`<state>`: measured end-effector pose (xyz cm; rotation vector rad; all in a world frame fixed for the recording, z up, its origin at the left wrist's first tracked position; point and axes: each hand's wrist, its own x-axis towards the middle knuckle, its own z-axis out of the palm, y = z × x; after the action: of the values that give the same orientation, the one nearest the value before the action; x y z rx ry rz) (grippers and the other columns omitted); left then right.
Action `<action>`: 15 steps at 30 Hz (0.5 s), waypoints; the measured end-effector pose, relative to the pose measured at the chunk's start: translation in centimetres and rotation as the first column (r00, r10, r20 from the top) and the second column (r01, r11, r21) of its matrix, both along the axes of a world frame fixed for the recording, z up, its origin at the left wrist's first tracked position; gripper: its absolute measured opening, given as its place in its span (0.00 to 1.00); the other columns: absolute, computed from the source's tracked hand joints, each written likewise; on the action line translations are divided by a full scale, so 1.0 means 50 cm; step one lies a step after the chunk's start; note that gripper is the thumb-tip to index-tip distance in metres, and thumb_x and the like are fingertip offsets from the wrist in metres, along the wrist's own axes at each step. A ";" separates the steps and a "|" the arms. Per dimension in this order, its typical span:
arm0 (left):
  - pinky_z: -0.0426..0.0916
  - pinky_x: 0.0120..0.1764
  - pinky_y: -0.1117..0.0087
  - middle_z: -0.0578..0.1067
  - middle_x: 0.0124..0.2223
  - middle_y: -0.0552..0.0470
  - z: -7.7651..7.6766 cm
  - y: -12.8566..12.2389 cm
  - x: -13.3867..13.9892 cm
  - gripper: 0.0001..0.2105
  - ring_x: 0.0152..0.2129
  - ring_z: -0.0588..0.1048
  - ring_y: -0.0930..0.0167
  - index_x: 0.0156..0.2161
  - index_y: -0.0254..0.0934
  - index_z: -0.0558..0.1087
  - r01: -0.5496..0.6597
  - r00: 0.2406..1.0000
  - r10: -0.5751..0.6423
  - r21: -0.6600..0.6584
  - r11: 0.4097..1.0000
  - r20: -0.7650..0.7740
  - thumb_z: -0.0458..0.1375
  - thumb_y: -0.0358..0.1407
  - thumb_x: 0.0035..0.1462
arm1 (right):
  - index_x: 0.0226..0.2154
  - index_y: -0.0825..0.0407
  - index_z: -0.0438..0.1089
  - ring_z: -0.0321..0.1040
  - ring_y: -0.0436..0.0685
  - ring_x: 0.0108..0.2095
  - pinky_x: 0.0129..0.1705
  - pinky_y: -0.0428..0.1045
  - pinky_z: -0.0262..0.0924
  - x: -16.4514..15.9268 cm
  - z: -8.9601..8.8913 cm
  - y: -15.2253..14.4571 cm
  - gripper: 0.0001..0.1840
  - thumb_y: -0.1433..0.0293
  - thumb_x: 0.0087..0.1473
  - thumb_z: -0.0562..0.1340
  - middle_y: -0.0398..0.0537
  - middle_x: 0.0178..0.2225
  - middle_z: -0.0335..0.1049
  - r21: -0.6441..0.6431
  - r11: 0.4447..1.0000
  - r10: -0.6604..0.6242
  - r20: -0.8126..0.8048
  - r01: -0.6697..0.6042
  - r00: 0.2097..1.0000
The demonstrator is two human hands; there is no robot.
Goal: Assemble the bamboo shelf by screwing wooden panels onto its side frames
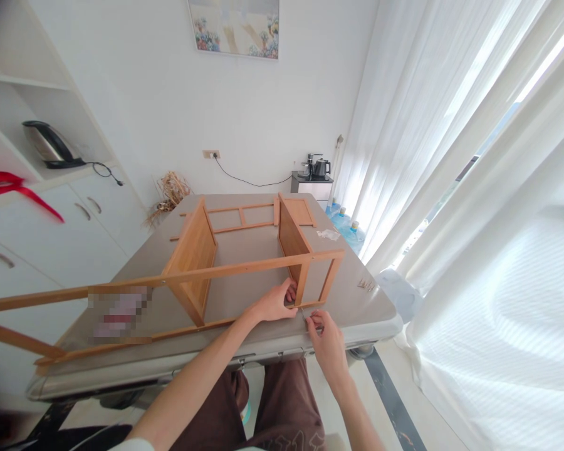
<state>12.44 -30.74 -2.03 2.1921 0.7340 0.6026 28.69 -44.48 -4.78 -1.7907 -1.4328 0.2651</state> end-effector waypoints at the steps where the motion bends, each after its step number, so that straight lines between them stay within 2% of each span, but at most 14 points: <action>1: 0.70 0.40 0.68 0.75 0.38 0.54 0.001 -0.001 -0.001 0.24 0.33 0.74 0.69 0.47 0.41 0.62 -0.001 1.000 0.001 0.000 1.000 -0.002 0.65 0.33 0.45 | 0.37 0.49 0.68 0.70 0.56 0.26 0.30 0.50 0.62 -0.001 -0.001 0.000 0.19 0.52 0.61 0.54 0.48 0.31 0.77 0.004 1.000 0.007 0.012 -0.007 1.000; 9: 0.70 0.40 0.68 0.75 0.38 0.54 0.004 -0.001 -0.003 0.23 0.33 0.74 0.70 0.46 0.40 0.63 0.006 1.000 -0.006 0.006 1.000 -0.006 0.65 0.34 0.45 | 0.37 0.48 0.71 0.70 0.57 0.34 0.35 0.50 0.63 -0.003 -0.011 0.001 0.19 0.55 0.65 0.51 0.49 0.34 0.74 0.022 0.998 0.061 0.088 -0.063 0.994; 15: 0.70 0.39 0.68 0.75 0.38 0.54 0.001 0.001 -0.003 0.24 0.33 0.75 0.69 0.47 0.41 0.62 0.007 1.000 -0.007 0.010 1.000 -0.005 0.65 0.34 0.44 | 0.37 0.49 0.71 0.70 0.57 0.32 0.36 0.51 0.64 -0.005 -0.015 0.002 0.18 0.57 0.66 0.51 0.49 0.33 0.73 0.047 0.997 0.057 0.149 -0.065 0.987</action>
<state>12.30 -30.72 -1.98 2.2053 0.7268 0.5987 28.42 -44.38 -5.53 -1.7567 -1.5854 0.1272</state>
